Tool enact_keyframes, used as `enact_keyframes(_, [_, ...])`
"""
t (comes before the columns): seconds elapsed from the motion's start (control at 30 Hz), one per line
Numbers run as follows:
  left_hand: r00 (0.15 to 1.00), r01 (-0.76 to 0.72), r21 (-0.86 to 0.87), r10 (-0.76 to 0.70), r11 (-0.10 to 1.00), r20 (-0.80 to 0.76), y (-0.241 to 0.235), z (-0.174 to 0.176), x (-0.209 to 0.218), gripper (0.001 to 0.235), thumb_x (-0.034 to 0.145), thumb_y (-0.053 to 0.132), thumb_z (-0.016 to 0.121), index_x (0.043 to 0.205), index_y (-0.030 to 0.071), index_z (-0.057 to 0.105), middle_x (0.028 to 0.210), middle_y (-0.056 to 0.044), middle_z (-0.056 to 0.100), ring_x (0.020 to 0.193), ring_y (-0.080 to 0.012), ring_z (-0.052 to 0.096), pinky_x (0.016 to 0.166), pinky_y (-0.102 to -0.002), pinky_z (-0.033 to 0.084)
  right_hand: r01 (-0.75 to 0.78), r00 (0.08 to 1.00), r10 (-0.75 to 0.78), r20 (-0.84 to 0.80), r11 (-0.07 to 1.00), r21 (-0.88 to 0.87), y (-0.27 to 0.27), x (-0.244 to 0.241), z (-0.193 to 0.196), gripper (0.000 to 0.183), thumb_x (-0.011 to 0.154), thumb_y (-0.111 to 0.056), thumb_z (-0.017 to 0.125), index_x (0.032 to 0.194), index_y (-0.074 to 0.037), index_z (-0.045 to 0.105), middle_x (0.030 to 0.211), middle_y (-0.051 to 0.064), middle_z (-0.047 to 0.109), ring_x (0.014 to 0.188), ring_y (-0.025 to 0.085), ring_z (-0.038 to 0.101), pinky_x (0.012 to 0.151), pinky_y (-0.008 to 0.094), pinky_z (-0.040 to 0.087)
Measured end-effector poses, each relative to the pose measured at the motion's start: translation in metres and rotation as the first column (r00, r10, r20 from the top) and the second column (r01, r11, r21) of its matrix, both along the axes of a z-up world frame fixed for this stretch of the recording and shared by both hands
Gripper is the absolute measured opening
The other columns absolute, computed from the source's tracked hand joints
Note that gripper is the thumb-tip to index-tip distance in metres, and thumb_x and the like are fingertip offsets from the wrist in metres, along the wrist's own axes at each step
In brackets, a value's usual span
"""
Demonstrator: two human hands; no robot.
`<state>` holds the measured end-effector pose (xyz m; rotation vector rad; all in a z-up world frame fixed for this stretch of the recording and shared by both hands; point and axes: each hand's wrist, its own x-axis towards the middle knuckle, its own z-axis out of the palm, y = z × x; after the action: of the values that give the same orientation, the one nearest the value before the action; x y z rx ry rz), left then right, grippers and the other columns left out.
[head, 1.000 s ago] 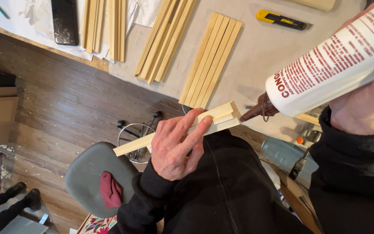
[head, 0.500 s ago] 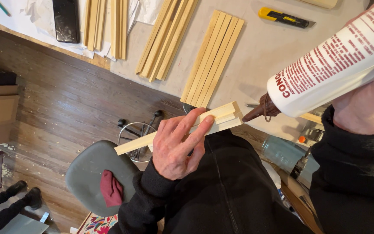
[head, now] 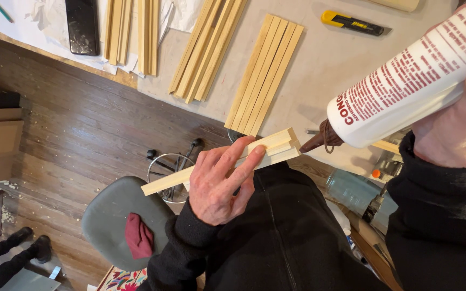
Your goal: Assemble wooden picture frame components using glue, a corner clamp, and a hammer.
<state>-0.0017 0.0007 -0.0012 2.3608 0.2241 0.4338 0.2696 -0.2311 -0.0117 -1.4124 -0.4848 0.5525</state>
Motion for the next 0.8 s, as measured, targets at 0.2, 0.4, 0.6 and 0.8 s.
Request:
enact_keyframes(0.2, [1.0, 0.004, 0.005, -0.004, 1.0, -0.002, 0.0, 0.0, -0.001, 0.063, 0.078, 0.001, 0.07, 0.14, 0.009, 0.061, 0.141, -0.011, 0.063, 0.108, -0.0265, 0.065, 0.096, -0.039, 0.049, -0.041, 0.999, 0.042, 0.008, 0.999, -0.014, 0.003, 0.005, -0.004, 0.079, 0.107, -0.065, 0.058, 0.151, 0.0, 0.042, 0.133, 0.013, 0.058, 0.123, 0.024, 0.063, 0.111, 0.041, 0.056])
enact_keyframes(0.4, [1.0, 0.021, 0.0, -0.021, 1.0, -0.014, 0.0, 0.0, -0.001, 0.064, 0.078, 0.002, 0.071, 0.141, 0.01, 0.061, 0.141, -0.011, 0.063, 0.105, -0.0264, 0.064, 0.093, -0.039, 0.048, -0.086, 0.991, 0.09, 0.099, 0.995, -0.052, 0.015, 0.01, 0.004, 0.081, 0.107, -0.067, 0.056, 0.146, 0.003, 0.045, 0.133, 0.021, 0.06, 0.125, 0.029, 0.067, 0.11, 0.043, 0.056])
enact_keyframes(0.6, [1.0, 0.022, -0.001, -0.023, 1.0, -0.02, 0.002, 0.0, -0.002, 0.064, 0.079, 0.002, 0.071, 0.142, 0.01, 0.061, 0.142, -0.011, 0.063, 0.105, -0.0265, 0.064, 0.093, -0.039, 0.048, -0.072, 0.996, 0.07, 0.048, 0.996, 0.043, -0.004, 0.019, -0.024, 0.07, 0.112, -0.059, 0.056, 0.146, 0.001, 0.045, 0.134, 0.016, 0.057, 0.126, 0.025, 0.063, 0.115, 0.041, 0.054])
enact_keyframes(0.8, [0.999, 0.037, -0.019, -0.037, 0.999, -0.018, 0.006, -0.003, -0.002, 0.065, 0.077, 0.003, 0.071, 0.141, 0.009, 0.061, 0.141, -0.012, 0.062, 0.104, -0.0279, 0.064, 0.092, -0.039, 0.048, -0.057, 0.978, 0.057, 0.2, 0.998, -0.005, 0.007, 0.056, -0.027, 0.061, 0.113, -0.058, 0.055, 0.137, -0.002, 0.052, 0.126, 0.013, 0.064, 0.117, 0.022, 0.068, 0.108, 0.038, 0.057])
